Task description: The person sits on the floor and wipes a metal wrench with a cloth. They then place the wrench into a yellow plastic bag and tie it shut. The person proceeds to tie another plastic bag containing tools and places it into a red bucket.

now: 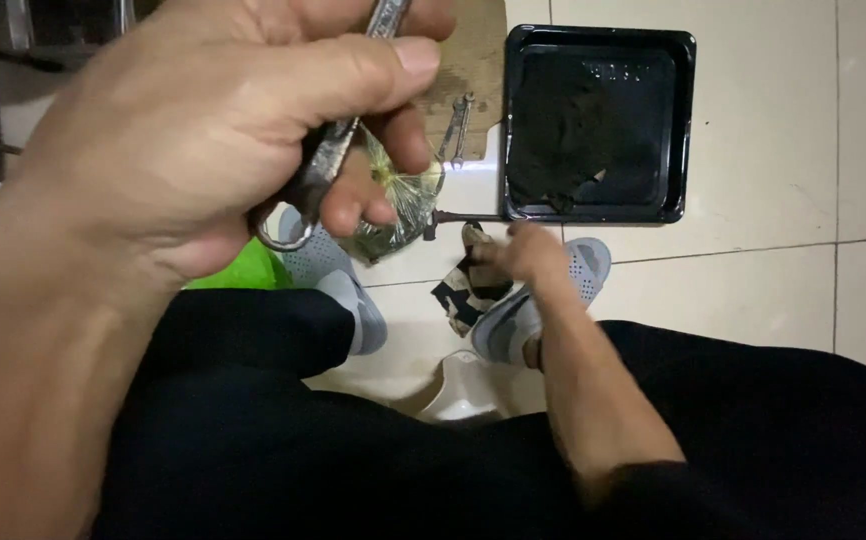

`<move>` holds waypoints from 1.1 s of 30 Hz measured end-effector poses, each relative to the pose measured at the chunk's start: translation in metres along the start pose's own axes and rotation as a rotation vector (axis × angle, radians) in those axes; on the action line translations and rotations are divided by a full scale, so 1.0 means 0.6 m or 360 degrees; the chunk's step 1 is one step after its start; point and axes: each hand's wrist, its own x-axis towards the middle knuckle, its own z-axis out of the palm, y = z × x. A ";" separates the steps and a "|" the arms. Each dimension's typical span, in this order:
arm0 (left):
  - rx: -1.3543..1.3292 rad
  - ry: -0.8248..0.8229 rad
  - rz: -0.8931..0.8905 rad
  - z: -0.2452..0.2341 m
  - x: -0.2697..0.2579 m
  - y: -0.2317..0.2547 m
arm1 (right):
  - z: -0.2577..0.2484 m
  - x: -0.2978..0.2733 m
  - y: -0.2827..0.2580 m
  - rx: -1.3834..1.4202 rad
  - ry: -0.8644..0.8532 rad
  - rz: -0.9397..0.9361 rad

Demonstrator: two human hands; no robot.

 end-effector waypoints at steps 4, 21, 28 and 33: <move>0.0025 -0.0041 0.0022 -0.002 -0.001 -0.001 | 0.110 0.088 0.051 -0.0518 0.0135 -0.0125; 0.0505 0.0015 -0.0431 0.024 -0.001 0.030 | -0.145 -0.229 -0.076 0.2778 -0.0680 -0.2234; 0.0841 0.0165 0.0371 0.060 0.036 -0.079 | -0.127 -0.181 -0.091 0.3162 -0.0042 -0.1693; 0.0735 0.0027 0.0445 0.092 -0.001 -0.065 | -0.195 -0.149 -0.053 0.3034 -0.0017 -0.1485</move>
